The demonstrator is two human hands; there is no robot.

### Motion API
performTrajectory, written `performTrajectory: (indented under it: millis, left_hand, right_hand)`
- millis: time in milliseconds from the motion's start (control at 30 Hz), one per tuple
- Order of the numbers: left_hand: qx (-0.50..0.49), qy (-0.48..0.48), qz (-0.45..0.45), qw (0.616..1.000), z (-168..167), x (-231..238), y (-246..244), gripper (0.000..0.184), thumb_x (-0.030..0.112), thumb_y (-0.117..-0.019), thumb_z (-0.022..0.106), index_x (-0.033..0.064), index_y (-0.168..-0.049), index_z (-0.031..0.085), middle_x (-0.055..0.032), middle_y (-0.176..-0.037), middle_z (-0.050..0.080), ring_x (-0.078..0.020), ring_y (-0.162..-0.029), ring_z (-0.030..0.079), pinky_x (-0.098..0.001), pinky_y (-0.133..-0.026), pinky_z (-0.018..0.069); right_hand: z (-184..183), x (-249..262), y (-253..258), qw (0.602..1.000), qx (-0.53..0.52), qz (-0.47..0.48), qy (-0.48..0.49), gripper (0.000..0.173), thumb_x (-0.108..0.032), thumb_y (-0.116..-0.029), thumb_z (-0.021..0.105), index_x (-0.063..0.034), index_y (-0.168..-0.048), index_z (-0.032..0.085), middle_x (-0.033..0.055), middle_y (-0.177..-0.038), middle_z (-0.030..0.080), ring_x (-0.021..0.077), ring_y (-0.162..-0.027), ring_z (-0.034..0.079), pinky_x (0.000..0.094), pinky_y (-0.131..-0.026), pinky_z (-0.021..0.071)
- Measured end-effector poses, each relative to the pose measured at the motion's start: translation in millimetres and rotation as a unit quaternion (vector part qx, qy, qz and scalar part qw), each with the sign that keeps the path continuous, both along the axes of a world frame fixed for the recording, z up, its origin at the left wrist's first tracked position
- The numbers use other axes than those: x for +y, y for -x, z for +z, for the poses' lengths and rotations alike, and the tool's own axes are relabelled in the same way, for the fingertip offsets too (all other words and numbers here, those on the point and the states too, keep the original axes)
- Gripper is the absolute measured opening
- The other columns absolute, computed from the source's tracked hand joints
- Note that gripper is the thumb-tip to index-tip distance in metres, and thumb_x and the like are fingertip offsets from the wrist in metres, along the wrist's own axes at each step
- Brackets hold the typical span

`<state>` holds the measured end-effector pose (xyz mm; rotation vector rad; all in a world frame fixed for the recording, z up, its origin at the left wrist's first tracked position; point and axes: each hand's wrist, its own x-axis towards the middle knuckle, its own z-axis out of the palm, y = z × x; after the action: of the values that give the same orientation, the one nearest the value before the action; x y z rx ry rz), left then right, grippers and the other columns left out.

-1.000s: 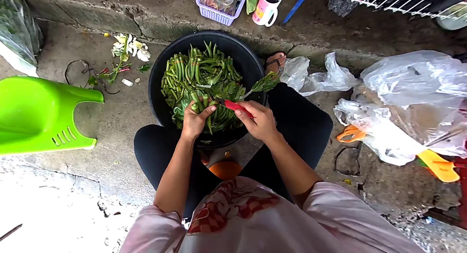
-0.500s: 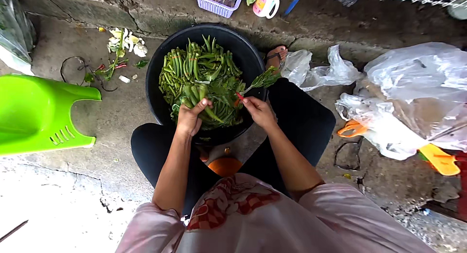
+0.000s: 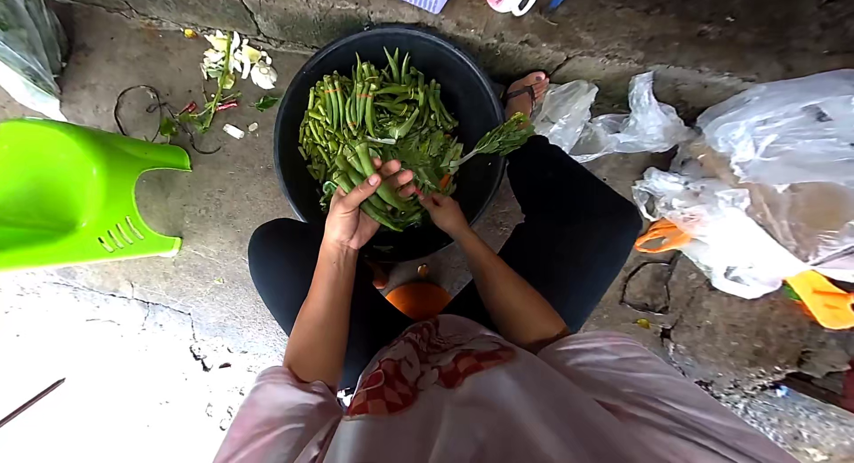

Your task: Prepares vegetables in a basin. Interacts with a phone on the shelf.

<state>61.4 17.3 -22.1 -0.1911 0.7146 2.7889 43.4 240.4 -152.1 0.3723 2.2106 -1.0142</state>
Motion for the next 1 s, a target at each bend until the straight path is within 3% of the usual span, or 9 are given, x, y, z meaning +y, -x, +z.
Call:
performTrajectory:
  millis: [167,433,500,567,633,733,800,900,1000]
  left_hand:
    - [0.061,-0.02,0.066,0.996,2,-13,0,0.03,0.015,-0.0877,0.078,0.0123,-0.116,0.07,-0.0043,-0.096,0.075,-0.0218,-0.098,0.073,-0.0516,-0.103,0.0541]
    - [0.105,0.0,0.138,0.985,8,-43,-6,0.017,0.015,-0.0883,0.078,0.0119,-0.102,0.068,-0.0028,-0.086,0.07,-0.019,-0.085,0.071,-0.0437,-0.093,0.0586]
    - [0.093,-0.003,0.141,0.986,9,-43,-7,0.02,0.014,-0.0862,0.08,0.0115,-0.103,0.069,-0.0033,-0.087,0.07,-0.0193,-0.085,0.071,-0.0431,-0.092,0.0593]
    - [0.078,-0.003,0.14,0.987,10,-42,-8,0.023,0.012,-0.0848,0.08,0.0107,-0.106,0.07,-0.0051,-0.092,0.072,-0.0213,-0.091,0.072,-0.0441,-0.093,0.0586]
    - [0.067,0.001,0.144,0.987,10,-43,-7,0.025,0.012,-0.0843,0.08,0.0107,-0.108,0.072,-0.007,-0.1,0.073,-0.0241,-0.097,0.072,-0.0487,-0.098,0.057]
    - [0.069,-0.006,0.15,0.986,13,-43,-7,0.023,0.012,-0.0842,0.079,0.012,-0.106,0.074,-0.0049,-0.097,0.074,-0.0231,-0.097,0.073,-0.0529,-0.103,0.0536]
    - [0.08,-0.028,0.15,0.985,16,-42,-5,0.024,0.009,-0.0838,0.079,0.0102,-0.107,0.073,-0.0041,-0.091,0.073,-0.0198,-0.088,0.072,-0.0461,-0.098,0.0566]
    - [0.079,-0.053,0.151,0.984,17,-40,-3,0.032,0.005,-0.0851,0.077,0.0058,-0.116,0.07,-0.0044,-0.083,0.072,-0.0153,-0.077,0.071,-0.035,-0.086,0.0609]
    - [0.062,-0.03,0.162,0.984,15,-40,-2,0.025,0.005,-0.0854,0.076,0.0059,-0.11,0.073,-0.0061,-0.086,0.074,-0.0174,-0.082,0.073,-0.0383,-0.09,0.0605]
  right_hand:
    - [-21,0,-1,0.992,-0.035,0.108,-0.049,0.05,-0.046,-0.1064,0.052,0.0002,-0.121,0.066,0.027,-0.113,0.068,0.0443,-0.108,0.065,0.0662,-0.093,0.0484]
    - [-31,-15,-7,0.972,-0.089,0.184,-0.114,0.046,-0.046,-0.1061,0.052,-0.0057,-0.124,0.065,0.0237,-0.116,0.069,0.0429,-0.111,0.065,0.0645,-0.09,0.0504]
    - [-29,-18,-6,0.966,-0.087,0.218,-0.111,0.045,-0.044,-0.1055,0.055,-0.0037,-0.122,0.066,0.0241,-0.12,0.067,0.0429,-0.116,0.063,0.0648,-0.095,0.0478]
    - [-26,-20,0,0.956,-0.091,0.252,-0.122,0.049,-0.045,-0.1017,0.061,-0.0048,-0.13,0.065,0.024,-0.138,0.059,0.0454,-0.135,0.049,0.0683,-0.108,0.0367]
    - [-18,-16,13,0.963,-0.059,0.241,-0.109,0.05,-0.045,-0.1001,0.064,-0.0076,-0.134,0.066,0.0227,-0.145,0.054,0.0452,-0.14,0.042,0.0694,-0.112,0.0308]
    - [-6,-3,41,0.986,0.027,0.155,-0.06,0.045,-0.038,-0.1035,0.061,-0.0046,-0.133,0.066,0.0232,-0.132,0.063,0.0422,-0.125,0.058,0.0673,-0.105,0.0421]
    - [-8,6,63,0.992,0.054,0.095,-0.069,0.042,-0.033,-0.1041,0.061,-0.002,-0.132,0.064,0.0245,-0.128,0.064,0.0426,-0.121,0.06,0.0658,-0.102,0.0448]
    - [-26,9,88,0.993,0.055,0.021,-0.102,0.054,-0.034,-0.1001,0.067,-0.0047,-0.144,0.055,0.0253,-0.143,0.053,0.0441,-0.134,0.05,0.0654,-0.106,0.0409]
    - [-48,-2,92,0.994,0.054,0.029,-0.091,0.076,-0.043,-0.094,0.073,-0.0083,-0.155,0.043,0.0271,-0.153,0.044,0.0492,-0.14,0.042,0.0682,-0.108,0.0391]
